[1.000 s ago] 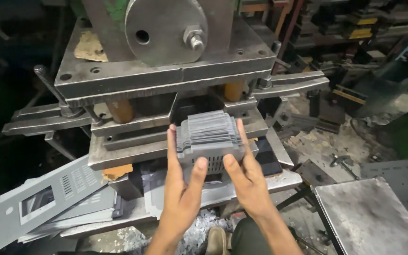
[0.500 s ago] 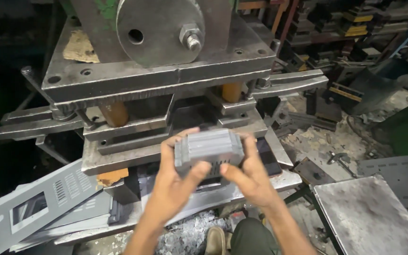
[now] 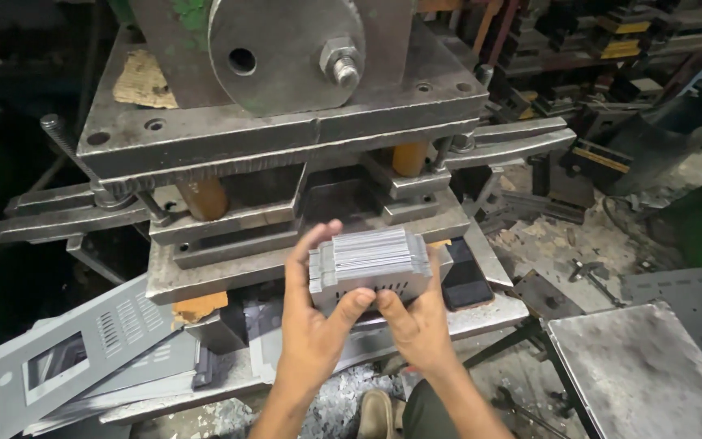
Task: Manually feeding and stamping metal sheets using an industrial power press.
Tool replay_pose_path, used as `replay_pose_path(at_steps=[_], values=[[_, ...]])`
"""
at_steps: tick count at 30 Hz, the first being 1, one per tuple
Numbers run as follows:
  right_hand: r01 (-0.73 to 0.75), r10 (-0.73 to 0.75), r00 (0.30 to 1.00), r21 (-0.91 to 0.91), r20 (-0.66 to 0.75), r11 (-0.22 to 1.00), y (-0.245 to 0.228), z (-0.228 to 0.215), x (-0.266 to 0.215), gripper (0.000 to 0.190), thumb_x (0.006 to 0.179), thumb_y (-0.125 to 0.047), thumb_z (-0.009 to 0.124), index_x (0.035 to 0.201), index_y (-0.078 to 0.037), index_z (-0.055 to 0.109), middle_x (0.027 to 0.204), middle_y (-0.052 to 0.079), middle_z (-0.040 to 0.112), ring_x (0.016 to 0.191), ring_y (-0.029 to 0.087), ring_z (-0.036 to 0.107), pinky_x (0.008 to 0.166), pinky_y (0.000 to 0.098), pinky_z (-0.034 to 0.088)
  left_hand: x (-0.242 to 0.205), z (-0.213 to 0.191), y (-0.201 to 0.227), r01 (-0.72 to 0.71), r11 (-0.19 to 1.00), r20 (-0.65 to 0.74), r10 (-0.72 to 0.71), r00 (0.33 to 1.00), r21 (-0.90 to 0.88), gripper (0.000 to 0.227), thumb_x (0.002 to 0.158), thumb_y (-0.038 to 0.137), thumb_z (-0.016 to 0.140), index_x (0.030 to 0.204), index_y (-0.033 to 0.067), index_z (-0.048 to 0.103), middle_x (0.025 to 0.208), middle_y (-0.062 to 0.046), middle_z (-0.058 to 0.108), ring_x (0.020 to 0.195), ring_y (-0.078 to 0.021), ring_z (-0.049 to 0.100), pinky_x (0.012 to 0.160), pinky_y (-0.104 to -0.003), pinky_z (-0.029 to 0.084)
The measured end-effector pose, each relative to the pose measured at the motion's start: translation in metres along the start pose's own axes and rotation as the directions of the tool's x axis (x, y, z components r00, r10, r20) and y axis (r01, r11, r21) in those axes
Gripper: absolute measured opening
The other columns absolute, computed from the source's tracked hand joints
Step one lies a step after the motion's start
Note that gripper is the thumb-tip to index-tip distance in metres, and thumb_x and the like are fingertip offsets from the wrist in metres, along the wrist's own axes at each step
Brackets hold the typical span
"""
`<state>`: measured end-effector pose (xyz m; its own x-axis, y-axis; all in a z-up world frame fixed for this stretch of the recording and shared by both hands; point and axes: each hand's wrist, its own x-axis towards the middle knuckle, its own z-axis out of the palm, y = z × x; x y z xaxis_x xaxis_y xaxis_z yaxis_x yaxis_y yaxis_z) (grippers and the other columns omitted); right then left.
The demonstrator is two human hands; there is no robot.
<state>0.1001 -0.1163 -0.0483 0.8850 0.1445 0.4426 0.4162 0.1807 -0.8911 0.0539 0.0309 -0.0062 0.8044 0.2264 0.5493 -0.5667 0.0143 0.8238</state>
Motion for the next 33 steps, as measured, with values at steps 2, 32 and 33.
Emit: replay_pose_path(at_steps=[2,32,33], values=[[0.061,-0.061,0.998,-0.138,0.005,0.989,0.001,-0.004,-0.002,0.079,0.094,-0.048,0.073,0.145,0.001,0.039,0.130,0.011,0.058,0.120,0.019,0.057,0.105,0.0347,0.048,-0.007,0.001,-0.005,0.129,0.986,-0.020,-0.132,0.991,-0.103,0.081,0.089,0.028,0.081,0.151,-0.0013,0.038,0.144,-0.019,0.056,0.130,-0.0233,0.056,0.111,-0.035,0.046],[-0.269,0.249,0.954,0.113,0.165,0.957,0.058,-0.026,-0.016,0.092,0.090,-0.058,0.068,0.154,-0.002,0.035,0.151,0.012,0.049,0.141,0.024,0.042,0.118,0.0389,0.030,-0.022,-0.023,-0.074,0.454,0.862,0.044,-0.457,0.889,-0.224,0.084,0.078,0.041,0.083,0.139,0.0007,0.041,0.129,-0.014,0.061,0.122,-0.0208,0.057,0.106,-0.035,0.044],[-0.273,0.252,0.953,0.111,0.168,0.956,0.064,-0.028,-0.019,0.092,0.090,-0.058,0.068,0.154,-0.002,0.035,0.151,0.012,0.049,0.141,0.024,0.042,0.118,0.0389,0.030,-0.025,-0.023,-0.074,0.456,0.861,0.040,-0.459,0.888,-0.225,0.084,0.078,0.041,0.083,0.139,0.0007,0.041,0.129,-0.014,0.061,0.122,-0.0208,0.057,0.106,-0.035,0.044]])
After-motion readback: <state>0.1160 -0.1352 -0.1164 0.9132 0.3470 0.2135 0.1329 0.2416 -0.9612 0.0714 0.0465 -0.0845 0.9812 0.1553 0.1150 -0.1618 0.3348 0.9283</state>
